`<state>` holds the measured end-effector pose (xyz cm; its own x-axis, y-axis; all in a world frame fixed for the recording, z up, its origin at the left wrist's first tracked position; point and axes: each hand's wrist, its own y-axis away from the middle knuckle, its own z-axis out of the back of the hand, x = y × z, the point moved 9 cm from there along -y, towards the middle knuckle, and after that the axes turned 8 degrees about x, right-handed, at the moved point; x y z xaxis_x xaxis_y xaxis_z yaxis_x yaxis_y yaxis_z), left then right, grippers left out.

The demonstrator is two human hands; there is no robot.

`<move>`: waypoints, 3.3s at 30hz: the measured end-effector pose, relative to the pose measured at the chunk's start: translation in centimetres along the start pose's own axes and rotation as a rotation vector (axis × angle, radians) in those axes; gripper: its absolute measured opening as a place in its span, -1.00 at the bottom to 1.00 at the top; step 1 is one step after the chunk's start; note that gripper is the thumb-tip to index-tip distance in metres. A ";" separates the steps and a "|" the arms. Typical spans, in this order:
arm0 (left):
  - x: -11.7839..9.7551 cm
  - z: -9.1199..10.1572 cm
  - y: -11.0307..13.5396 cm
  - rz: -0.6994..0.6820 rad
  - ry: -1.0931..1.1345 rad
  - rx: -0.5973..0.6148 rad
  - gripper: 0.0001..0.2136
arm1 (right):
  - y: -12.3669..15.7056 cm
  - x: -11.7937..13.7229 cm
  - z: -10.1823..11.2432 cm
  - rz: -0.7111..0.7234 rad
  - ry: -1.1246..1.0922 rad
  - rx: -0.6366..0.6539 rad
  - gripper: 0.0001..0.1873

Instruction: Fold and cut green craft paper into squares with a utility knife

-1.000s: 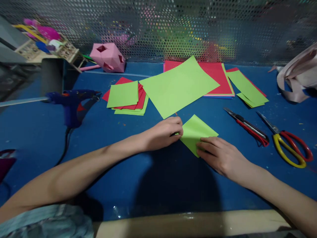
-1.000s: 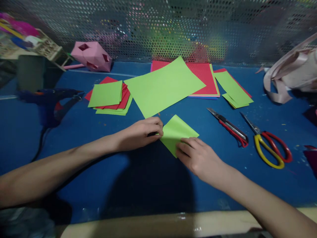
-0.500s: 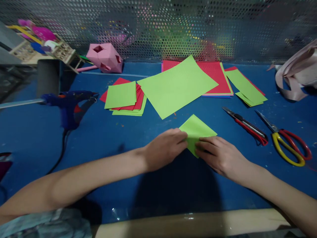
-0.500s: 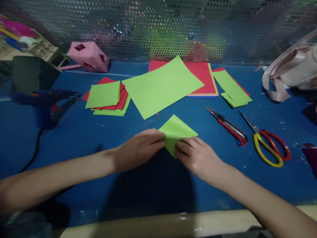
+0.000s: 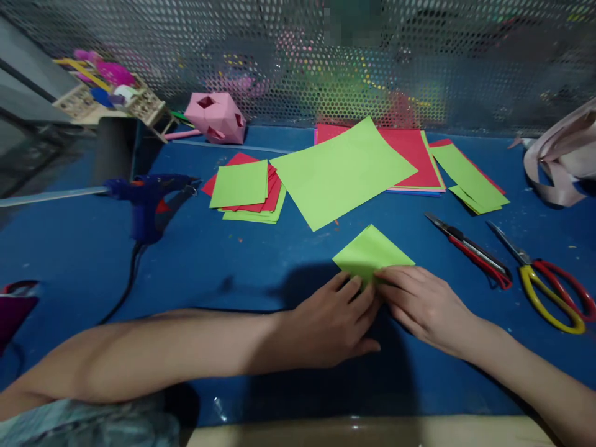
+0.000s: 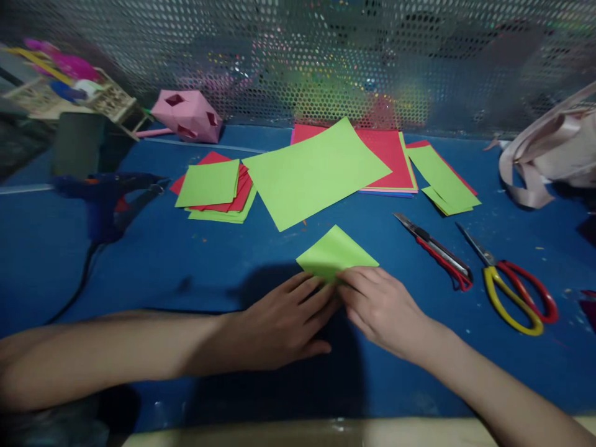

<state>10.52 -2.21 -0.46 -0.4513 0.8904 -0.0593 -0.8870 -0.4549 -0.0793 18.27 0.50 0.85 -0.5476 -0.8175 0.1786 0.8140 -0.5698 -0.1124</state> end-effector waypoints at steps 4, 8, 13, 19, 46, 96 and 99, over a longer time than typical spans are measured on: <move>-0.4 0.0 0.1 -0.017 -0.045 -0.051 -0.47 | -0.3 -0.4 -0.3 -0.008 0.034 -0.039 -0.65; -0.6 0.1 0.0 -0.031 -0.075 -0.092 -0.50 | -0.7 -0.7 -1.0 -0.018 0.078 -0.017 -0.60; -0.5 0.7 -0.1 -0.028 -0.094 -0.117 -0.51 | -1.2 -0.4 -1.4 0.010 0.169 -0.007 -0.58; -0.6 0.7 -0.2 -0.046 -0.092 -0.118 -0.48 | -2.4 -0.8 -2.4 0.039 0.250 0.045 -0.54; -0.7 0.5 -0.1 -0.062 -0.094 -0.096 -0.48 | 4.3 -1.8 -0.1 -0.215 0.389 0.080 -0.56; -1.6 0.8 0.2 -0.176 -0.135 -0.170 -0.59 | -6.1 -7.5 -2.9 -0.172 -0.331 0.175 -0.43; -1.2 0.8 0.1 -0.161 -0.119 -0.165 -0.67 | -5.8 -8.8 -1.6 -0.272 -0.392 0.084 -0.55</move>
<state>10.93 -3.30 0.38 -0.3222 0.9429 0.0843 -0.9249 -0.2946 -0.2405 18.03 10.82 -1.67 -0.6417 -0.5370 0.5476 0.6729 -0.7368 0.0659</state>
